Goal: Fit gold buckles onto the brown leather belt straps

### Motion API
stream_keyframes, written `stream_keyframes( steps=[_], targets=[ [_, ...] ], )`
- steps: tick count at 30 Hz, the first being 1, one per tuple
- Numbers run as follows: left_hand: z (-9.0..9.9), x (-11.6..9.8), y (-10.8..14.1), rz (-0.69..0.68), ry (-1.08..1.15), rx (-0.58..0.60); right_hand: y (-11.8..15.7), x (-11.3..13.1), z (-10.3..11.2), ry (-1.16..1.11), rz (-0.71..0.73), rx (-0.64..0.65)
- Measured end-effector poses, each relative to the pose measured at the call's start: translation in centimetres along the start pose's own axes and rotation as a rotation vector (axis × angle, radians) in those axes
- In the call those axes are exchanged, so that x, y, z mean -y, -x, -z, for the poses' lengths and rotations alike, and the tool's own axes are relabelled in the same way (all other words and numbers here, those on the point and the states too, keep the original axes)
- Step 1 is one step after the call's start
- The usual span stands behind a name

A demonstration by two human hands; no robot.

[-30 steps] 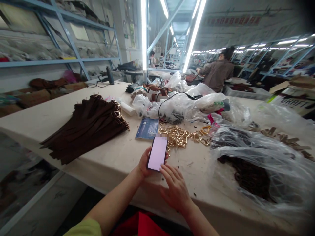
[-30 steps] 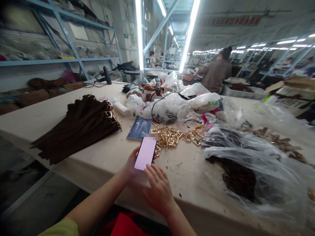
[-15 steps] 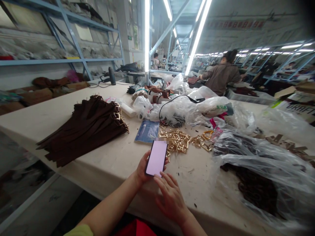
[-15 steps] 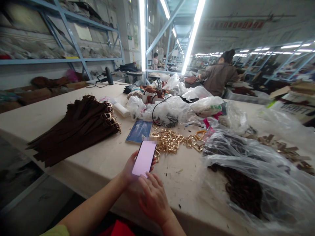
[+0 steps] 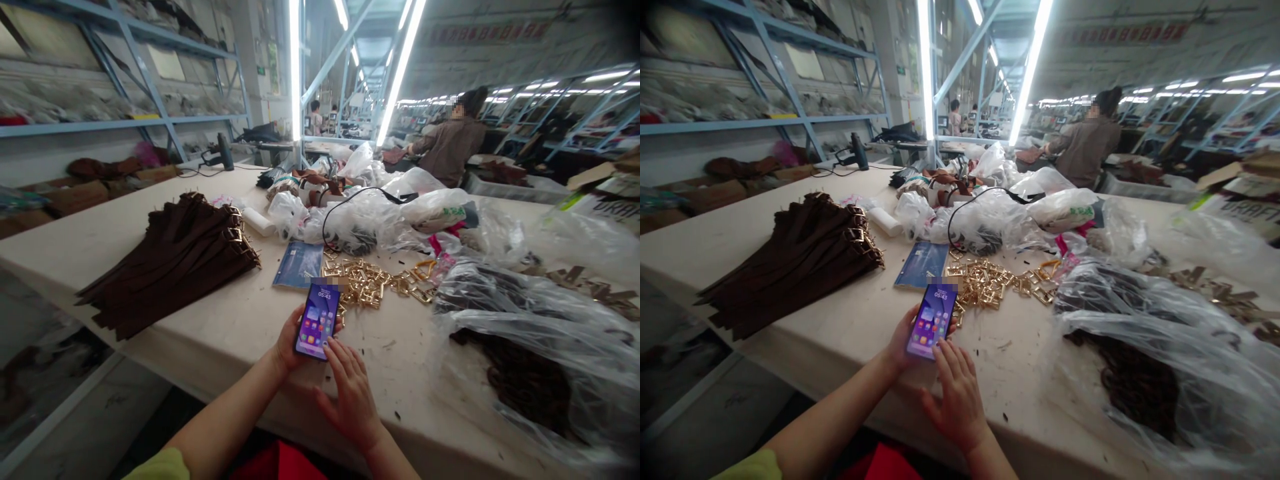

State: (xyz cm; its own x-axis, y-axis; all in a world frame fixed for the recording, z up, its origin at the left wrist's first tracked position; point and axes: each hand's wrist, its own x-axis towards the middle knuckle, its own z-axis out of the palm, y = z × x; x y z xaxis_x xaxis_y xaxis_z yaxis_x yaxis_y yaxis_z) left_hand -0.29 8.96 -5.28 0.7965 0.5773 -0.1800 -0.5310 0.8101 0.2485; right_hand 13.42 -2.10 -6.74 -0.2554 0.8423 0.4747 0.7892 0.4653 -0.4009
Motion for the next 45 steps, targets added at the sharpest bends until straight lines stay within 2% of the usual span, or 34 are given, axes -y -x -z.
stream_keyframes(
  steps=[8, 23, 34, 42, 45],
  targets=[
    [0.09, -0.06, 0.09, -0.005, -0.005, -0.007, -0.31, -0.35, 0.15, -0.121, -0.175, -0.103],
    [-0.02, 0.05, 0.24, -0.001, -0.008, -0.022, -0.34, -0.16, 0.38, -0.155, -0.141, -0.071],
    [-0.28, 0.19, 0.36, -0.003, -0.017, -0.018, -0.29, -0.06, 0.56, -0.176, -0.138, -0.097],
    [-0.25, 0.25, 0.36, -0.036, -0.01, -0.016, -0.16, -0.46, 0.21, -0.252, -0.239, -0.171],
    [-0.4, 0.28, 0.5, -0.036, 0.001, -0.021, -0.18, -0.45, 0.29, -0.254, -0.231, -0.158]
  ],
)
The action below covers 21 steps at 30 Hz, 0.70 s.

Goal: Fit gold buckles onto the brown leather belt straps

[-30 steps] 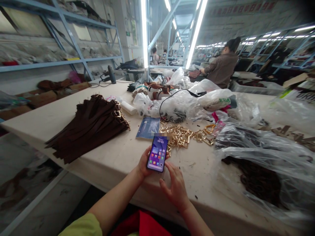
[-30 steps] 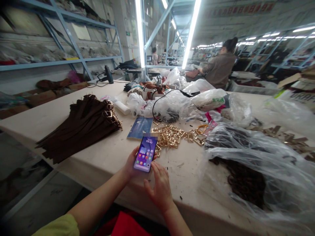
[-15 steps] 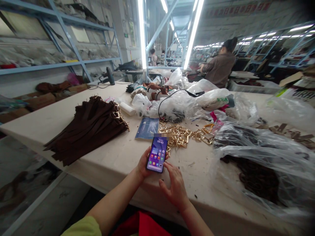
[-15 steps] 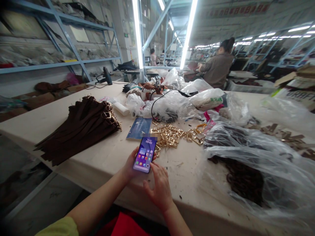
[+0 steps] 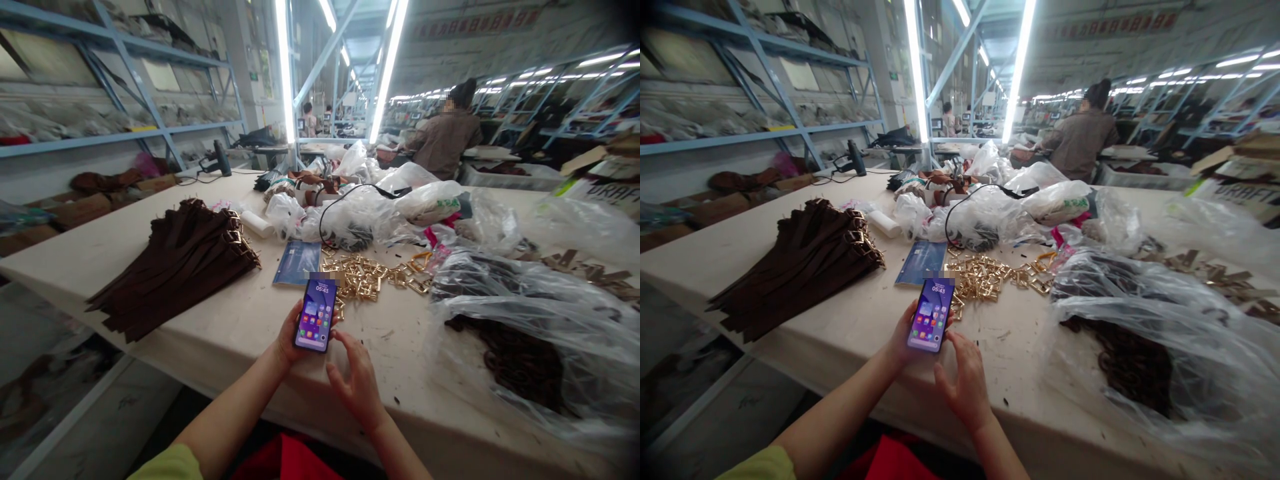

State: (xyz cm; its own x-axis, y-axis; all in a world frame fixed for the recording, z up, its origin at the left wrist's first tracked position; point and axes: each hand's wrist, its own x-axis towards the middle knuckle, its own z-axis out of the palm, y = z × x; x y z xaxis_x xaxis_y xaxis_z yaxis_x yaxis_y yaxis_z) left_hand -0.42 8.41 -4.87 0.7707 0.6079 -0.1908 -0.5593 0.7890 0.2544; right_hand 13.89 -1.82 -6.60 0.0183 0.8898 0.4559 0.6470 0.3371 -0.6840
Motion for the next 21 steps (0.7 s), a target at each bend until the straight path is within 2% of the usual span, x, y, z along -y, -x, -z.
stream_keyframes(
  steps=[12, 21],
  targets=[
    [-0.35, -0.17, 0.44, 0.024, 0.025, -0.011, 0.32, -0.24, -0.06, 0.017, -0.011, 0.033],
    [-0.16, -0.36, 0.29, 0.04, 0.007, 0.003, 0.29, -0.21, 0.02, 0.014, -0.023, 0.012]
  ],
)
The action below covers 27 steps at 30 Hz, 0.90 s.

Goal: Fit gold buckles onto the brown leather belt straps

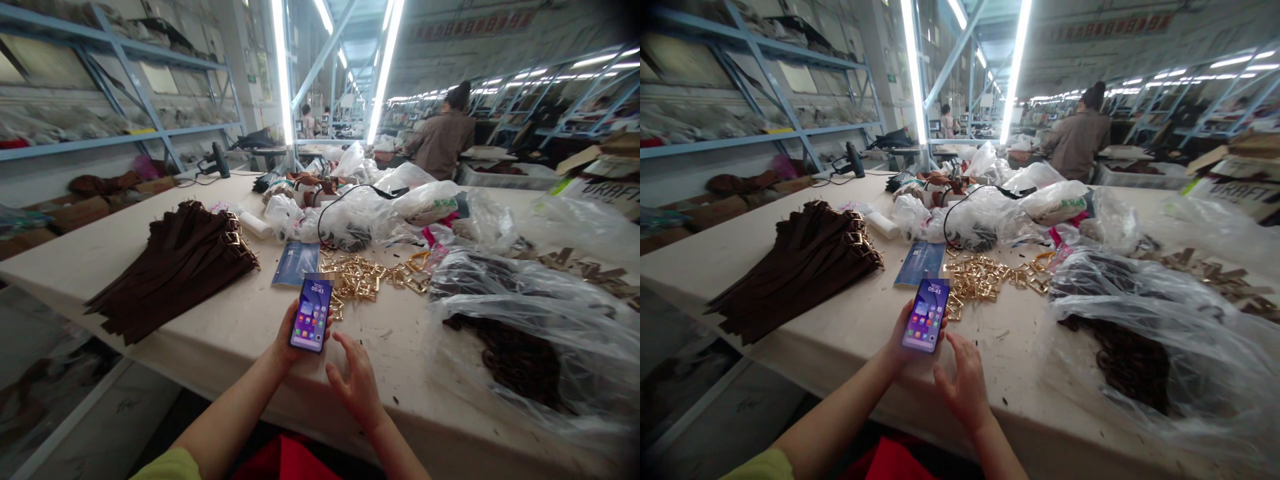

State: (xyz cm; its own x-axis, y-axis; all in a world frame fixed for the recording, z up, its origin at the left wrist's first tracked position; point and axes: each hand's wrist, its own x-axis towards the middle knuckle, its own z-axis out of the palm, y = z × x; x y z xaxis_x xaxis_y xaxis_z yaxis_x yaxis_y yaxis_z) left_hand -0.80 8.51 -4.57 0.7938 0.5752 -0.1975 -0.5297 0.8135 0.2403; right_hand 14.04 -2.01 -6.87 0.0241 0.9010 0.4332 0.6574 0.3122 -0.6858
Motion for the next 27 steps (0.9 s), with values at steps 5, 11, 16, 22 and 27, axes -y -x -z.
stream_keyframes(
  steps=[5, 11, 16, 22, 27],
  targets=[
    [-0.12, 0.01, 0.02, -0.001, 0.013, 0.007, -0.03, 0.08, -0.03, -0.004, -0.003, 0.012],
    [-0.57, 0.12, 0.06, 0.003, -0.002, -0.003, -0.03, 0.15, 0.03, -0.011, 0.015, -0.014],
    [-0.26, 0.1, 0.0, -0.001, 0.002, -0.016, -0.04, 0.13, 0.08, -0.005, 0.005, -0.011],
    [-0.06, 0.02, -0.04, -0.025, 0.016, -0.002, 0.07, -0.07, -0.08, -0.016, 0.016, -0.011],
    [-0.05, 0.14, -0.05, -0.063, -0.011, -0.001, 0.05, 0.1, -0.05, -0.013, 0.013, -0.024]
  ],
)
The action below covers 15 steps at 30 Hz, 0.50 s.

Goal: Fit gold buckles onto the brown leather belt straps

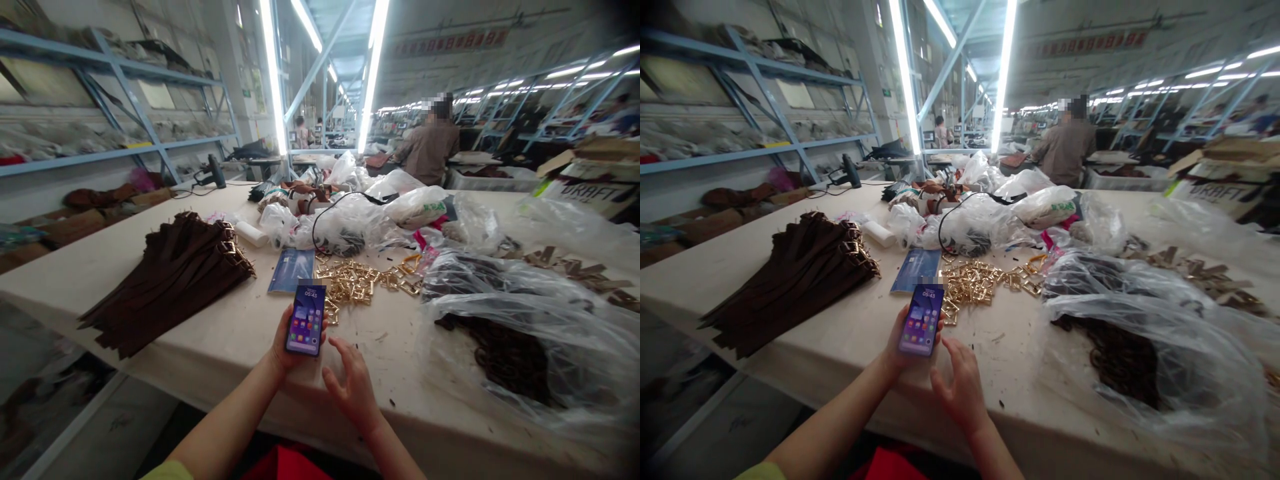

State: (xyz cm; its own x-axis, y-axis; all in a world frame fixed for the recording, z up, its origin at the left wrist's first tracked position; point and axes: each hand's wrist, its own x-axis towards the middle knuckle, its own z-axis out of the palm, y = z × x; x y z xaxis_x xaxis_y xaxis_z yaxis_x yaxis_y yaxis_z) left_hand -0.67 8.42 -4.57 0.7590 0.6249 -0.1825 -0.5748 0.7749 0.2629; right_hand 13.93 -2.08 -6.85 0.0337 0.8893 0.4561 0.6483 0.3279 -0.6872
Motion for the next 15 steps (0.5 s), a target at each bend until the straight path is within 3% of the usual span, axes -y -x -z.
stream_keyframes(
  steps=[10, 15],
  targets=[
    [-0.7, 0.3, 0.2, -0.035, -0.066, -0.005, -0.4, 0.5, 0.4, -0.08, 0.02, -0.049],
    [0.4, 0.0, -0.2, -0.034, -0.124, -0.083, 0.1, 3.1, 1.2, -0.154, 0.154, 0.015]
  ],
)
